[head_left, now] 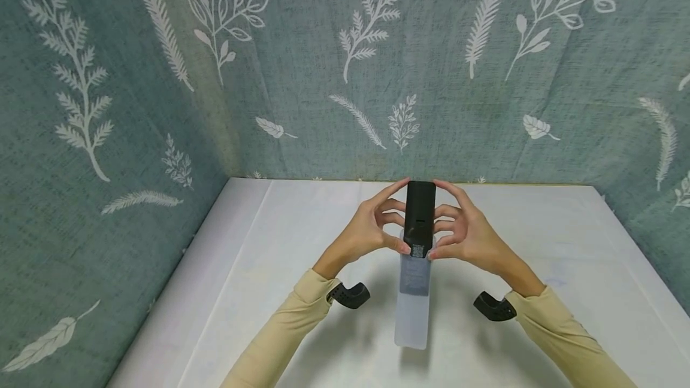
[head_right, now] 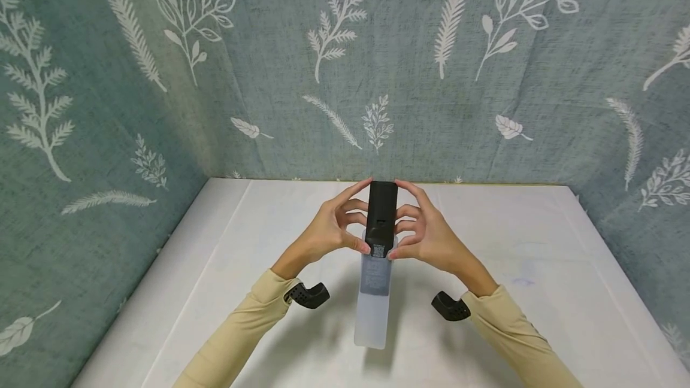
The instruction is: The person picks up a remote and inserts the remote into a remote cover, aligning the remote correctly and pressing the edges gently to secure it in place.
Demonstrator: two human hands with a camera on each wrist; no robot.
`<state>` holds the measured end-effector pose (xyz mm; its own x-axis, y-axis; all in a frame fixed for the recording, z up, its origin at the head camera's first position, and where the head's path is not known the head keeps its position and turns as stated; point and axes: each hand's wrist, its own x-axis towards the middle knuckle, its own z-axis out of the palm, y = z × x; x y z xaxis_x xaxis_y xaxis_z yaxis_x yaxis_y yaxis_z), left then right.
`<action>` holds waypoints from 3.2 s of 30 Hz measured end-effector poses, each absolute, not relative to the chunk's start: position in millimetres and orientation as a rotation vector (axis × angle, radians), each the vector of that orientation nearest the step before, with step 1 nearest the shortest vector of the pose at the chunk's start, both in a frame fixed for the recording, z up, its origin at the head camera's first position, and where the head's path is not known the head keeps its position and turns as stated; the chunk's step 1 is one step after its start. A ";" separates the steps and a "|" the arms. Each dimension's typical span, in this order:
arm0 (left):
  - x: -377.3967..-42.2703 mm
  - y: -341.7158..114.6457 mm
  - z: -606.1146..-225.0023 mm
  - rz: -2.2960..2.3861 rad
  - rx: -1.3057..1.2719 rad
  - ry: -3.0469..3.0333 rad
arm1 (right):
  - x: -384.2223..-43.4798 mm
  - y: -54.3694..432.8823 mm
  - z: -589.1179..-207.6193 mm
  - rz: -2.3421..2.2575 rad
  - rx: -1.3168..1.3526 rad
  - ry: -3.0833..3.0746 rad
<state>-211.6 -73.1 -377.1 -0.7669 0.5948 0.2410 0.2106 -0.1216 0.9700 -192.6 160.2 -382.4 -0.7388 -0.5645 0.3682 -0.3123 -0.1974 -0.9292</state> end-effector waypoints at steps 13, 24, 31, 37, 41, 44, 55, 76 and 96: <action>-212.7 -71.9 -377.8 1.964 0.898 1.894 | -192.2 161.4 -381.6 -2.042 -1.052 1.898; -214.4 -71.1 -379.0 1.995 0.921 1.876 | -194.0 162.2 -380.9 -2.029 -1.014 1.946; -214.4 -71.2 -380.0 2.005 0.914 1.876 | -194.7 161.3 -380.9 -2.033 -1.017 1.939; -214.6 -70.7 -381.2 2.011 0.910 1.868 | -194.6 162.5 -380.6 -2.030 -1.010 1.936; -214.3 -71.0 -380.7 2.011 0.907 1.875 | -195.0 162.4 -380.6 -2.034 -0.992 1.940; -214.0 -71.4 -381.2 2.015 0.902 1.875 | -195.3 161.8 -380.6 -2.033 -0.989 1.941; -213.6 -72.8 -381.8 2.022 0.882 1.865 | -195.9 160.6 -381.6 -2.028 -0.984 1.952; -215.3 -72.8 -384.5 2.055 0.872 1.856 | -196.8 159.3 -380.4 -2.018 -0.931 1.987; -213.7 -75.1 -384.7 2.072 0.836 1.845 | -196.2 156.7 -379.5 -2.050 -0.957 1.938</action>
